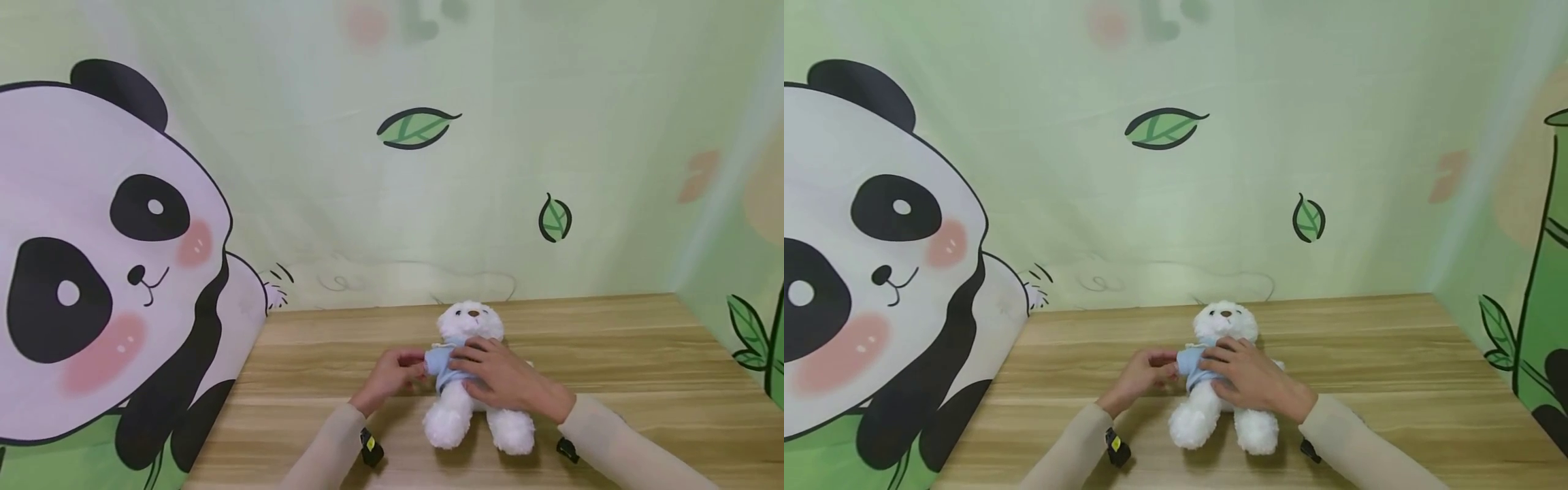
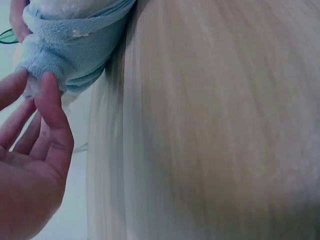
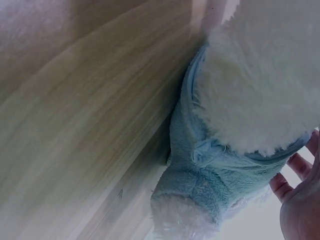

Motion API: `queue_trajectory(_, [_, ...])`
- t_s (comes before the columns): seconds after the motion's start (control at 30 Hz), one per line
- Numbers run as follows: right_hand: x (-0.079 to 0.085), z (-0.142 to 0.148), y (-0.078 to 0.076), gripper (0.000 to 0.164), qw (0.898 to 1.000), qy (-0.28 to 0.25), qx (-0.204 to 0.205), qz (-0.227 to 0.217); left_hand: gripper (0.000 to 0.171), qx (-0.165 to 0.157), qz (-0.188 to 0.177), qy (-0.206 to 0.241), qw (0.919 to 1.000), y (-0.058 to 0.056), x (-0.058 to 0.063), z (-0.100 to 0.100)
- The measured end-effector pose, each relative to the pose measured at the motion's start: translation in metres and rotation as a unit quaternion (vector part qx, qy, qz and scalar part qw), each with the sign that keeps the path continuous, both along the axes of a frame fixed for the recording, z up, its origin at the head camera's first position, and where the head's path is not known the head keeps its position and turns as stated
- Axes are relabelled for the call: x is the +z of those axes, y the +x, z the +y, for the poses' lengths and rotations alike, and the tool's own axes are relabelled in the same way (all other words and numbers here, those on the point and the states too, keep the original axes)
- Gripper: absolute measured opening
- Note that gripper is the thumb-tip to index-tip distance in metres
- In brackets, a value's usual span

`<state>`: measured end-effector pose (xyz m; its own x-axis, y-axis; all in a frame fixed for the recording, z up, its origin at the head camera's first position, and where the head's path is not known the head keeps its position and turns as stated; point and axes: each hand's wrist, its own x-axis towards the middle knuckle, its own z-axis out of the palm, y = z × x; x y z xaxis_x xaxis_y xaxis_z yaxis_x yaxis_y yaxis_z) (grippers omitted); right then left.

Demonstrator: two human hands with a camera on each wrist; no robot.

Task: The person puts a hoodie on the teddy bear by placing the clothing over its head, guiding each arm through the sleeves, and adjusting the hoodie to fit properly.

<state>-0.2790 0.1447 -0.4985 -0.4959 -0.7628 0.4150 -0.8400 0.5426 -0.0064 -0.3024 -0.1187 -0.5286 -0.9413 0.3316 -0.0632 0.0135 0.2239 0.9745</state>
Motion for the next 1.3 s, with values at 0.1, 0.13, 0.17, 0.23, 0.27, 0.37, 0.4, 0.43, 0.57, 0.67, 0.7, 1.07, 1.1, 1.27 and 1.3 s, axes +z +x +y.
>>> queue_trajectory(0.1, [-0.001,-0.001,-0.001,0.040,1.000,-0.002,0.002,0.006,0.030,0.000,0.012,-0.018,0.9998,0.001,0.002,0.003])
queue_trajectory(0.13, [-0.001,-0.001,-0.001,0.040,1.000,-0.002,0.002,0.008,0.030,0.003,0.016,-0.023,0.9996,0.001,0.003,0.004])
queue_trajectory(0.17, [-0.001,-0.002,-0.001,0.040,1.000,-0.001,0.002,0.010,0.030,0.005,0.025,-0.031,0.9992,0.002,0.003,0.006])
queue_trajectory(0.23, [-0.001,-0.003,-0.001,0.039,1.000,0.000,0.000,0.014,0.027,0.009,0.051,-0.044,0.9977,0.002,0.003,0.009])
queue_trajectory(0.27, [-0.001,-0.004,-0.001,0.038,1.000,0.002,-0.002,0.016,0.024,0.010,0.064,-0.050,0.9966,0.003,0.004,0.011])
queue_trajectory(0.37, [-0.001,-0.005,0.000,0.035,1.000,0.007,-0.005,0.011,0.018,0.012,0.105,-0.061,0.9926,0.003,0.002,0.014])
queue_trajectory(0.4, [-0.002,-0.005,0.000,0.034,1.000,0.009,-0.006,0.008,0.016,0.010,0.114,-0.062,0.9915,0.003,0.001,0.015])
queue_trajectory(0.43, [-0.002,-0.006,0.000,0.033,1.000,0.010,-0.007,0.005,0.015,0.009,0.124,-0.067,0.9900,0.004,0.002,0.015])
queue_trajectory(0.57, [-0.003,-0.008,0.000,0.030,1.000,0.010,-0.013,0.009,0.018,-0.003,0.149,-0.096,0.9842,0.002,0.003,0.012])
queue_trajectory(0.67, [-0.003,-0.009,0.000,0.029,1.000,0.011,-0.015,0.011,0.020,-0.009,0.149,-0.109,0.9827,0.000,0.003,0.010])
queue_trajectory(0.7, [-0.003,-0.009,0.000,0.029,1.000,0.011,-0.014,0.007,0.021,-0.008,0.146,-0.110,0.9832,-0.001,0.003,0.009])
queue_trajectory(1.07, [-0.007,-0.006,-0.002,0.038,1.000,-0.018,-0.007,-0.016,0.031,-0.035,0.149,-0.115,0.9815,-0.006,0.003,0.000])
queue_trajectory(1.1, [-0.007,-0.006,-0.002,0.040,1.000,-0.015,-0.008,-0.016,0.032,-0.038,0.153,-0.115,0.9808,-0.005,0.004,0.000])
queue_trajectory(1.27, [-0.009,-0.007,-0.001,0.038,1.000,-0.004,-0.012,-0.010,0.026,-0.046,0.162,-0.121,0.9784,-0.003,0.004,0.001])
queue_trajectory(1.3, [-0.009,-0.008,-0.001,0.037,1.000,-0.004,-0.012,-0.011,0.024,-0.046,0.165,-0.125,0.9773,-0.003,0.004,0.001])
